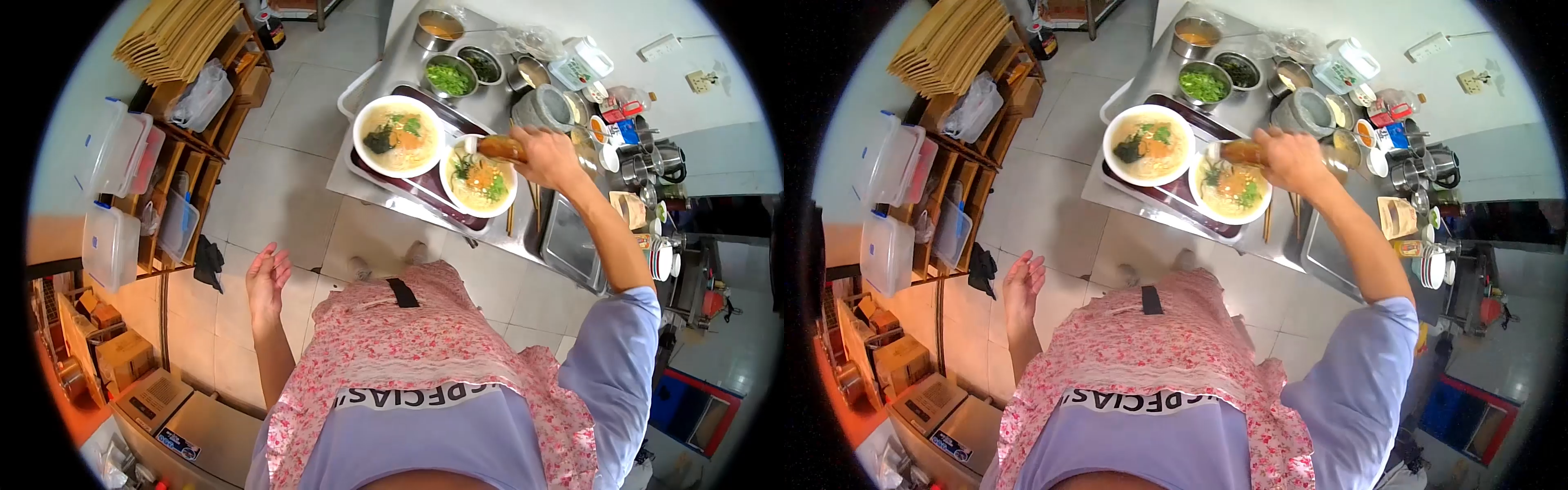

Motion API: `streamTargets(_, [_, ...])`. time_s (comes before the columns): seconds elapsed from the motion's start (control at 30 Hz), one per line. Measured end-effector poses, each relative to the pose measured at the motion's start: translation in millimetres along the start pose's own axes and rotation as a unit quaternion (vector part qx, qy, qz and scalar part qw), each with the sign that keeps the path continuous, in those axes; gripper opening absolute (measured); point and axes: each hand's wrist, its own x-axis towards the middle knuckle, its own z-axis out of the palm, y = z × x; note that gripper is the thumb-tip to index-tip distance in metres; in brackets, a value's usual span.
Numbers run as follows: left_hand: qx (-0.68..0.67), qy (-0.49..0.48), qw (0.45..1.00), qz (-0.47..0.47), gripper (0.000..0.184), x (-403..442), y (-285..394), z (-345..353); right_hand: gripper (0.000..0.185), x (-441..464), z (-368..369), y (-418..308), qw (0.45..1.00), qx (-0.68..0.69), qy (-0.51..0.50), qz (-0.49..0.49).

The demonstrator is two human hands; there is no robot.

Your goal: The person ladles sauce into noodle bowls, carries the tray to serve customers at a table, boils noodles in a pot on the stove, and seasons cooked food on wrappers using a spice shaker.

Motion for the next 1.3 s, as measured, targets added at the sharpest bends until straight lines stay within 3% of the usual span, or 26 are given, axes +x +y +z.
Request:
streamTargets(0.13, [0.001, -0.020, 1.000, 0.007, 0.029, 2.4, 13.4, -4.4, 0.028, 57.0, 8.8, -40.4, 0.993, -0.096, 0.058, -0.037])
streamTargets(0.47, [0.012, 0.015, 1.000, -0.011, 0.031, 4.9, 16.5, -24.1, 0.026, 57.8, 1.7, -47.1, 0.996, -0.084, 0.035, -0.006])
streamTargets(0.5, [0.015, 0.015, 1.000, -0.011, 0.032, 4.9, 18.2, -21.4, 0.028, 55.4, 14.0, -39.3, 0.994, -0.079, 0.076, -0.002])
streamTargets(0.6, [0.028, 0.018, 0.999, 0.000, 0.035, 5.7, 22.1, -11.2, 0.032, 32.6, 15.0, -32.2, 0.995, 0.073, 0.056, 0.046])
streamTargets(0.7, [-0.003, 0.008, 1.000, 0.019, 0.037, 13.0, 11.8, -11.3, 0.052, 8.8, 51.4, -6.8, 0.962, 0.222, 0.103, 0.121])
streamTargets(0.8, [-0.026, 0.017, 0.999, 0.013, 0.033, 18.7, 9.8, -13.4, 0.056, -17.6, 79.4, 23.3, 0.811, 0.472, 0.288, 0.194])
streamTargets(0.9, [0.028, 0.023, 0.999, 0.000, 0.031, 21.4, 15.2, -1.2, 0.060, -49.4, 88.0, 86.1, 0.656, 0.444, 0.526, 0.309])
streamTargets(0.93, [0.032, 0.028, 0.999, 0.000, 0.031, 23.8, 19.5, 9.7, 0.058, -65.9, 103.9, 125.2, 0.647, 0.356, 0.565, 0.367])
streamTargets(1.0, [0.037, 0.036, 0.999, 0.000, 0.031, 30.2, 26.4, 36.5, 0.057, -89.2, 106.8, 181.4, 0.542, 0.315, 0.657, 0.420])
streamTargets(1.07, [0.056, 0.011, 0.998, 0.007, 0.031, 44.1, 29.9, 59.8, 0.058, -108.4, 148.8, 240.3, 0.448, 0.299, 0.686, 0.489])
streamTargets(1.17, [0.081, -0.007, 0.997, 0.009, 0.033, 65.0, 34.3, 98.9, 0.063, -124.1, 231.7, 307.8, 0.372, 0.347, 0.682, 0.526])
streamTargets(1.27, [0.130, -0.025, 0.991, 0.019, 0.037, 98.8, 32.0, 123.6, 0.069, -121.9, 293.3, 335.2, 0.416, 0.340, 0.633, 0.557])
streamTargets(1.3, [0.157, -0.006, 0.987, 0.032, 0.038, 99.3, 31.7, 139.9, 0.070, -121.4, 310.0, 340.3, 0.438, 0.327, 0.575, 0.609])
